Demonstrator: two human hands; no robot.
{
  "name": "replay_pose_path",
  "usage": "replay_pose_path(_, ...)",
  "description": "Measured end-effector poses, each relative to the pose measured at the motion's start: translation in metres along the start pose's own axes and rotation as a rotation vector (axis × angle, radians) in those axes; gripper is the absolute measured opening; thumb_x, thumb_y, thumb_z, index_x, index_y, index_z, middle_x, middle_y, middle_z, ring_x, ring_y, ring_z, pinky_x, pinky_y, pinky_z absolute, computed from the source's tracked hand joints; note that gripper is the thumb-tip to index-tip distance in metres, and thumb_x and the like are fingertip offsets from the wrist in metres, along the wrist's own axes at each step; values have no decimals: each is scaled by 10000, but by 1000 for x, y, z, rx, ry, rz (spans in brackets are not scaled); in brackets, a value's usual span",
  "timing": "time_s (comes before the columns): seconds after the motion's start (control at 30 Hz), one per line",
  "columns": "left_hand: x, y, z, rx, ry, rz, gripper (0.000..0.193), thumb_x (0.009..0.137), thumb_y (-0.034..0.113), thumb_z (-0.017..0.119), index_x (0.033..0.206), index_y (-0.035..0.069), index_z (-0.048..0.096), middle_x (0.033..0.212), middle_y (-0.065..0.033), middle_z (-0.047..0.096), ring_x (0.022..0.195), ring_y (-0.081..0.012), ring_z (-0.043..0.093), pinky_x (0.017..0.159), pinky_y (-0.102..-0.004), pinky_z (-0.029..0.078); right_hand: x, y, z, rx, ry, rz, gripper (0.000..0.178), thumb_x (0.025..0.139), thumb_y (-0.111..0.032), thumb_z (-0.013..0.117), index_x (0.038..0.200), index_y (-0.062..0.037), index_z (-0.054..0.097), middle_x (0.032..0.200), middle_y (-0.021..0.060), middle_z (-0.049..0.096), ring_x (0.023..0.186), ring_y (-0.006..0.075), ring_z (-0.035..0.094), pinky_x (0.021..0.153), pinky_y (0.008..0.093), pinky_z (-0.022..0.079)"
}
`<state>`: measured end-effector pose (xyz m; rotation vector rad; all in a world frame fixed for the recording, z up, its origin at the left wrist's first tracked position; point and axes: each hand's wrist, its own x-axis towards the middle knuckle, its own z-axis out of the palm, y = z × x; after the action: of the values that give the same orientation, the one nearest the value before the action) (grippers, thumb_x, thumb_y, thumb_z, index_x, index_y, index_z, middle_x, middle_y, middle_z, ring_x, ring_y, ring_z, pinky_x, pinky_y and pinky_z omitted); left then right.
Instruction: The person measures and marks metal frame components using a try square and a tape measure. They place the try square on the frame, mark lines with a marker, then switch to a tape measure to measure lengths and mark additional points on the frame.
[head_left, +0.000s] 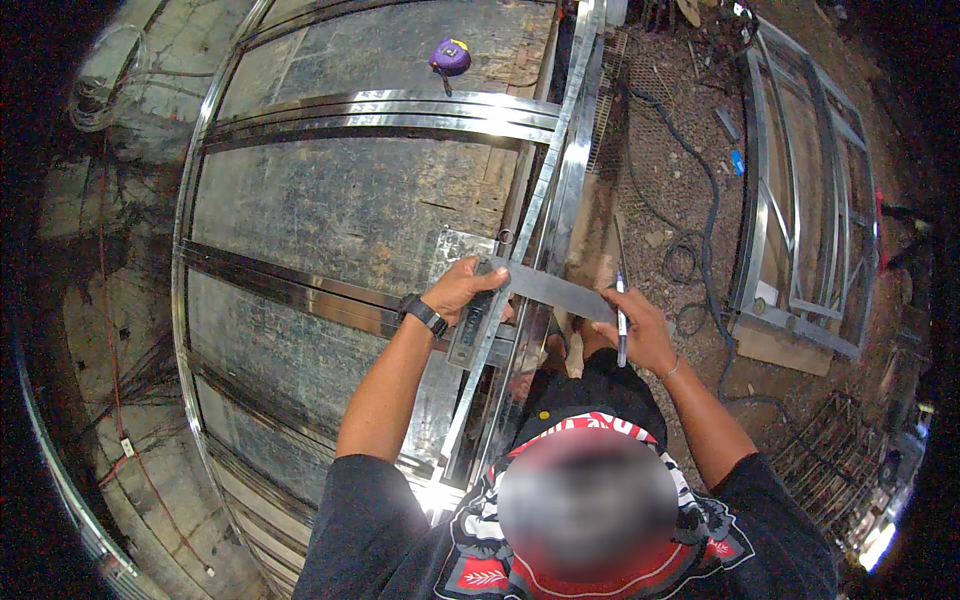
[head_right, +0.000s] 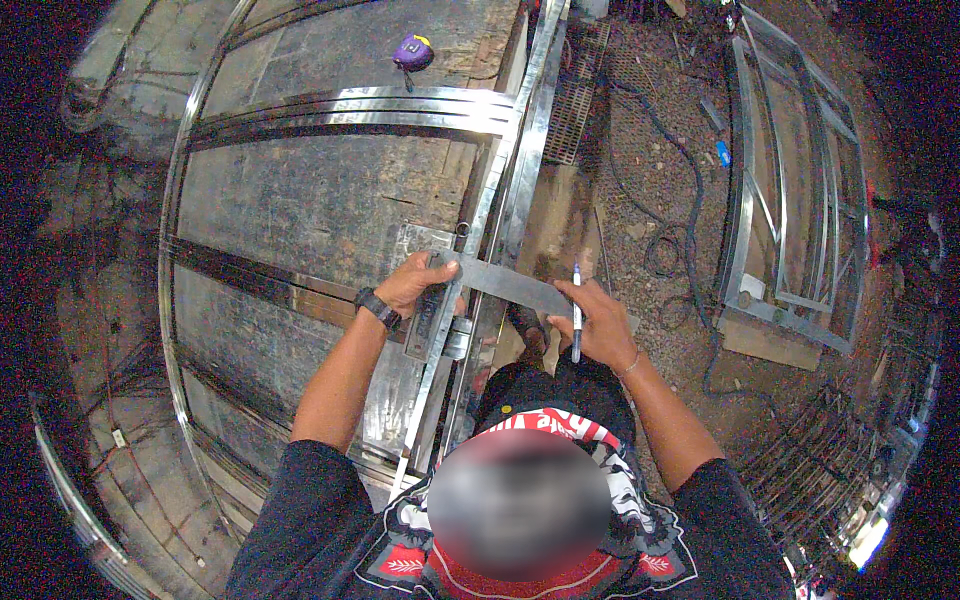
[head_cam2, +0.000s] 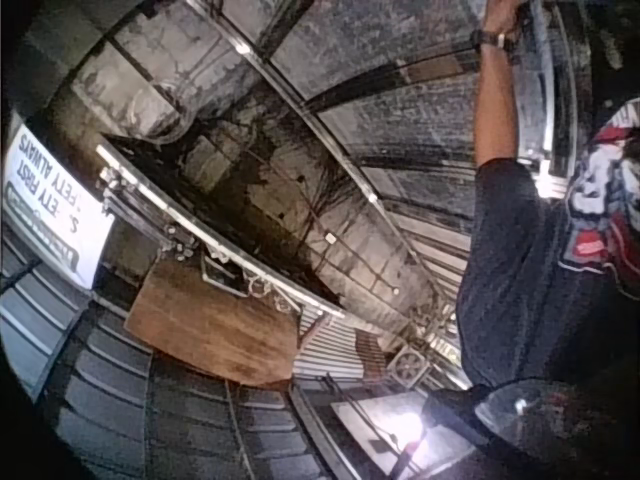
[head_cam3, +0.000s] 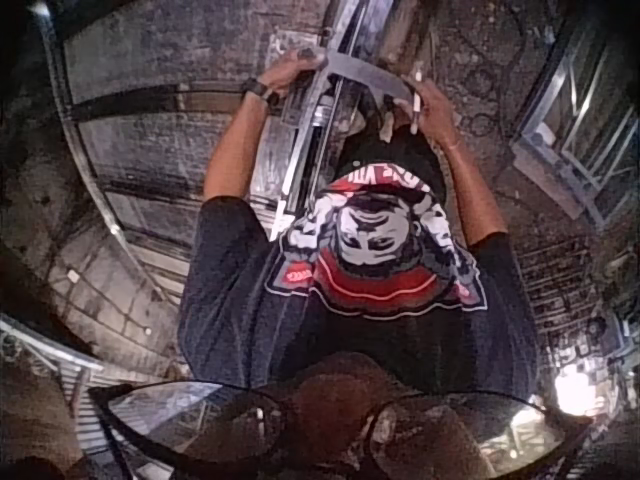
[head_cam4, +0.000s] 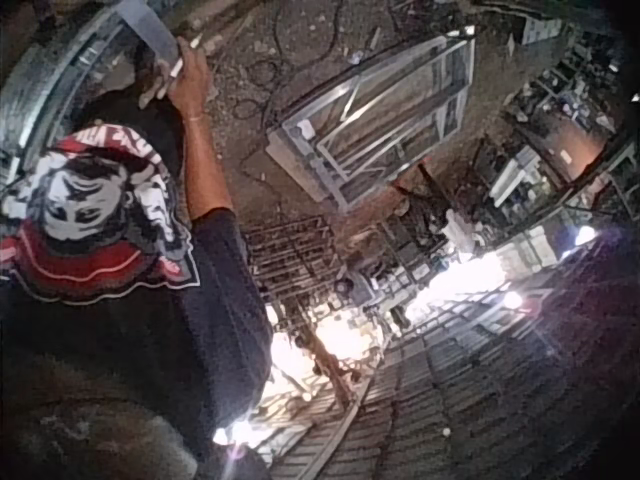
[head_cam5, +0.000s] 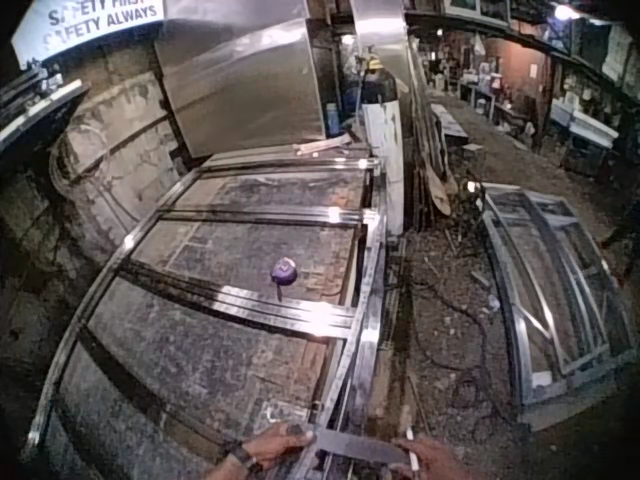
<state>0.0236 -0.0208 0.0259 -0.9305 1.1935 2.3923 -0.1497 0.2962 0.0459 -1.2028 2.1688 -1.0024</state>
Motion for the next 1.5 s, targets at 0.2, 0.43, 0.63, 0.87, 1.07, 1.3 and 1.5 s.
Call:
replay_pose_path(0.2, 1, 0, 2, 3, 15, 15, 453, 928, 322, 805, 1191, 2, 621, 983, -114, 725, 734, -222, 746, 638, -373, 653, -1, 3, 1, -22, 14, -18, 562, 841, -292, 837, 1340, -101, 663, 1064, 194, 672, 943, 403, 689, 807, 448, 564)
replay_pose_path(0.43, 4, -3, -2, 5, 29, 0, 594, 883, 381, 850, 1198, -41, 574, 1038, -155, 697, 790, -273, 762, 670, -399, 680, 0, -2, -2, -11, -1, 7, 565, 833, -279, 843, 1335, -94, 662, 1068, 198, 674, 927, 401, 689, 803, 445, 565)
replay_pose_path(0.63, 0, 0, 5, 47, 46, 9, 445, 935, 386, 788, 1160, 25, 657, 974, -86, 728, 724, -211, 736, 648, -364, 641, 0, 1, -1, -6, 17, -25, 568, 827, -266, 844, 1335, -91, 658, 1043, 195, 662, 914, 401, 688, 783, 448, 563)
replay_pose_path(0.87, 3, -2, 0, 30, 18, 19, 425, 933, 301, 806, 1157, -7, 618, 995, -138, 723, 742, -238, 752, 638, -379, 661, 6, -4, -7, -199, 43, -81, 537, 894, -320, 777, 1343, -55, 647, 1077, 177, 683, 977, 386, 668, 901, 444, 524)
replay_pose_path(1.07, 3, -6, 0, 40, 54, 41, 412, 943, 290, 794, 1137, -18, 602, 915, -136, 725, 701, -231, 747, 626, -377, 650, 40, -38, 12, 569, 173, 265, 358, 1012, -243, 666, 1287, -13, 673, 1149, 101, 727, 1036, 193, 674, 947, 348, 515)
replay_pose_path(1.3, 5, -4, -2, 62, 67, 28, 472, 920, 312, 817, 1127, -31, 567, 896, -147, 714, 673, -239, 746, 585, -366, 640, 76, -49, 56, 805, 34, 296, 272, 966, -187, 734, 1173, -10, 730, 1064, 50, 746, 955, 112, 673, 857, 277, 541)
replay_pose_path(1.5, -1, -1, 4, 122, 72, 42, 379, 958, 340, 770, 1098, 10, 646, 863, -92, 734, 648, -181, 720, 597, -340, 604, 81, -52, 57, 750, 1, 316, 273, 967, -197, 736, 1178, -24, 735, 1046, 35, 739, 951, 99, 659, 845, 273, 537)
